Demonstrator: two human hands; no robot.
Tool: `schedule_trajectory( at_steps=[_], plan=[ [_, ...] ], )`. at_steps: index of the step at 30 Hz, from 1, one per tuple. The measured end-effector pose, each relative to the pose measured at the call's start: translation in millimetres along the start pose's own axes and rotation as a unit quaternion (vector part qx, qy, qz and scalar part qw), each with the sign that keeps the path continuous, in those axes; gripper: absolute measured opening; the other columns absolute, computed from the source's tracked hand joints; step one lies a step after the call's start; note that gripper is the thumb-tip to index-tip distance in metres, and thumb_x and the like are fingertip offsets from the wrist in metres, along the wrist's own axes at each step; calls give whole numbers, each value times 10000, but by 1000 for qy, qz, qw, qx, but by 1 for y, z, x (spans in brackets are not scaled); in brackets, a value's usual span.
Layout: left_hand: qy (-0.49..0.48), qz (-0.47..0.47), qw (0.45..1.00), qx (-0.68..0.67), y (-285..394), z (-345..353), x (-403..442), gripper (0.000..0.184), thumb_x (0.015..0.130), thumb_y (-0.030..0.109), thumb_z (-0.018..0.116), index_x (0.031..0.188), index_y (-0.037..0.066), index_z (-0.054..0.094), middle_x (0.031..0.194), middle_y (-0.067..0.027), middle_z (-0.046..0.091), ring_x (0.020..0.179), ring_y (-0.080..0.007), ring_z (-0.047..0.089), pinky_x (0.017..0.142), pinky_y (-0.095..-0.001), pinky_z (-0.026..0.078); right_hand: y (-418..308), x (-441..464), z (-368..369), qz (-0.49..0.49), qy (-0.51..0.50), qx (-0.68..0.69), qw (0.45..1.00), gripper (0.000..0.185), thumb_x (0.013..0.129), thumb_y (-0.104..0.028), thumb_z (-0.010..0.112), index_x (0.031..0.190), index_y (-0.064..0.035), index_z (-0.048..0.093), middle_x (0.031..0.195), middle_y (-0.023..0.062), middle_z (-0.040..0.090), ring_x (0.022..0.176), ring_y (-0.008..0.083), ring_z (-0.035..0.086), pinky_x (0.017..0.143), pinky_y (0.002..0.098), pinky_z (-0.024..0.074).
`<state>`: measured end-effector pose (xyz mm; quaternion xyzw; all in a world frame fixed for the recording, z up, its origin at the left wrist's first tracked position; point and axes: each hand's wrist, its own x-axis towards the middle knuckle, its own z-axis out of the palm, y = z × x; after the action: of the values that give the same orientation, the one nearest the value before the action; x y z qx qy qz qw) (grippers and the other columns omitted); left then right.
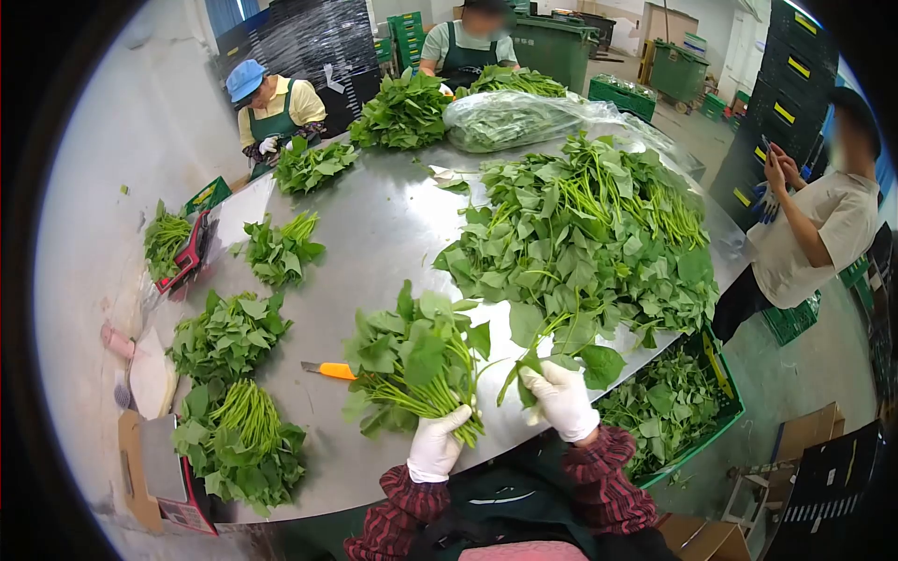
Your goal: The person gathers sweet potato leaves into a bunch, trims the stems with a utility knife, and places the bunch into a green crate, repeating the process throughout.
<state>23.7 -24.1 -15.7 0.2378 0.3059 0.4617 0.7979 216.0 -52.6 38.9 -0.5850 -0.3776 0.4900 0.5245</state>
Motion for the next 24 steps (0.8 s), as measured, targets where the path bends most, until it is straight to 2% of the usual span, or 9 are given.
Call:
schedule_trajectory(
  at_steps=[3, 10, 12, 14, 16, 18, 20, 22, 24],
  plan=[
    [-3, -5, 997, -71, 4, -9, 4, 259, 822, -37, 557, 1070, 28, 521, 961, -96, 589, 874, -225, 572, 830, -401, 488, 13, -6, -30, 59, -58, -20, 996, 132, 867, -73, 515, 793, 26, 561, 627, 34, 547, 401, 95, 520, 375, 205, 405],
    [-18, -26, 997, -73, 2, 2, 2, 254, 822, -29, 564, 1066, 27, 520, 939, -98, 588, 863, -220, 569, 809, -393, 489, 35, -34, -26, 28, -226, -229, 946, 275, 859, -287, 608, 936, -23, 617, 665, 69, 601, 486, 117, 577, 499, 264, 464],
    [-23, -29, 999, -35, 0, 5, 2, 257, 813, -27, 579, 1058, 25, 519, 928, -96, 587, 855, -216, 570, 777, -382, 496, 24, -34, -24, -31, -75, -310, 947, 364, 794, -323, 685, 945, -9, 578, 649, 77, 593, 513, 124, 570, 532, 269, 451],
    [-27, -21, 999, -17, -1, 4, 1, 264, 807, -27, 587, 1057, 24, 518, 928, -97, 587, 852, -214, 571, 766, -377, 498, 18, -30, -28, -227, 223, -297, 900, 276, 803, -221, 690, 902, 16, 588, 592, 70, 572, 457, 105, 522, 482, 251, 434],
    [-30, -14, 999, -1, -1, 5, 0, 270, 802, -27, 594, 1055, 24, 517, 929, -98, 587, 848, -212, 572, 756, -373, 501, -10, -41, -25, -168, 329, -49, 928, 178, 823, -127, 664, 869, 37, 615, 564, 58, 567, 417, 88, 485, 430, 223, 407],
    [-26, -20, 999, 3, 0, 11, -1, 258, 777, -63, 611, 1006, 26, 534, 937, -77, 579, 854, -204, 586, 733, -348, 509, -13, -46, -23, -240, 262, -109, 928, 171, 842, -128, 641, 798, 37, 640, 595, 51, 590, 426, 93, 512, 425, 215, 406],
    [-42, -29, 999, 5, -2, 15, -1, 271, 775, -61, 615, 1016, 28, 533, 938, -69, 580, 862, -201, 587, 741, -343, 506, -9, -33, -12, -384, 172, -309, 853, 245, 844, -211, 643, 882, 31, 636, 630, 54, 602, 475, 102, 549, 467, 221, 428],
    [-57, -34, 998, 7, -3, 20, -2, 284, 772, -60, 618, 1027, 30, 531, 939, -61, 582, 870, -198, 588, 750, -338, 502, -24, -32, 11, -117, 53, -256, 958, 372, 839, -245, 648, 1036, 62, 576, 623, 42, 595, 504, 88, 554, 465, 221, 418],
    [-58, -26, 998, -3, -4, 24, -7, 394, 784, -29, 606, 1159, 22, 496, 1048, -87, 586, 946, -213, 573, 827, -348, 470, -15, -19, 18, 45, -67, 14, 997, 331, 864, -317, 609, 906, 6, 553, 665, 33, 610, 502, 81, 567, 432, 199, 388]
  ],
)
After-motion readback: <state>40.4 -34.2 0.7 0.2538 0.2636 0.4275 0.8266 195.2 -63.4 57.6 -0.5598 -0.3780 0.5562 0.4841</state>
